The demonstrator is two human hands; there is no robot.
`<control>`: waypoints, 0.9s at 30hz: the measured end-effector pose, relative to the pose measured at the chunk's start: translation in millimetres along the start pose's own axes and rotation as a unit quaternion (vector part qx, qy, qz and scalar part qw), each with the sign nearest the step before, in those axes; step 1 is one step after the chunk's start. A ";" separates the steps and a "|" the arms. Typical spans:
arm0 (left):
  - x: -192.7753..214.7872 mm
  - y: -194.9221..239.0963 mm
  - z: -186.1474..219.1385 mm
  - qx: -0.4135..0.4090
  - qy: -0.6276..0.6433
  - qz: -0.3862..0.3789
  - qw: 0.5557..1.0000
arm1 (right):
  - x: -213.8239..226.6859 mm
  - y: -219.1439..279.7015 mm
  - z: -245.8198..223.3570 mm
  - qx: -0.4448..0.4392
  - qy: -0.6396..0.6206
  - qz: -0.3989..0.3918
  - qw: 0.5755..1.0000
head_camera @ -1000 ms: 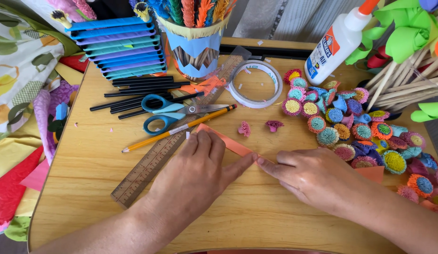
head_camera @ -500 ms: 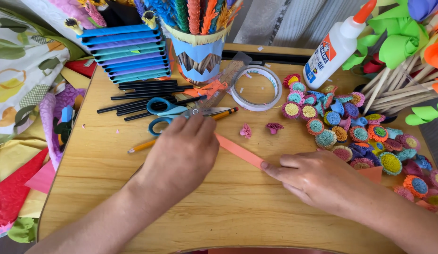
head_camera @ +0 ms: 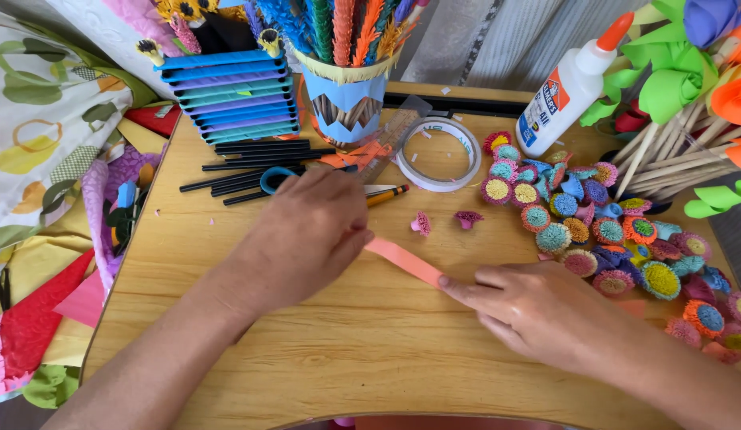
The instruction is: Measuring, marking, and cutting a strip of orange paper for a craft project
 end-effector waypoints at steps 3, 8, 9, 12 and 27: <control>3.8 2.5 -16.2 0.054 0.025 -0.014 0.998 | -1.9 -13.3 -4.7 -0.044 -0.035 -0.005 0.998; 3.1 6.1 -31.0 0.034 -0.121 0.058 0.990 | 7.8 -28.5 -13.7 -0.055 -0.046 0.124 0.990; 3.4 4.1 -26.7 0.034 -0.120 0.058 0.991 | 7.6 -28.7 -15.0 -0.055 -0.046 0.123 0.990; 19.0 -3.3 4.9 -0.030 -0.230 0.125 0.965 | 9.3 -29.0 -14.8 -0.060 -0.043 0.138 0.988; -34.6 8.4 59.5 -0.118 -0.245 -0.057 0.961 | 16.6 -26.3 -19.3 -0.067 -0.011 0.151 0.986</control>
Point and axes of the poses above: each hand's wrist, its own y-axis away from the middle knuckle, its own x-axis out of the back of the hand, z = x × y, the point moved 7 cm from there along -y, towards the middle knuckle, and after that the axes turned 10 degrees about -x, right-handed, at the moved point
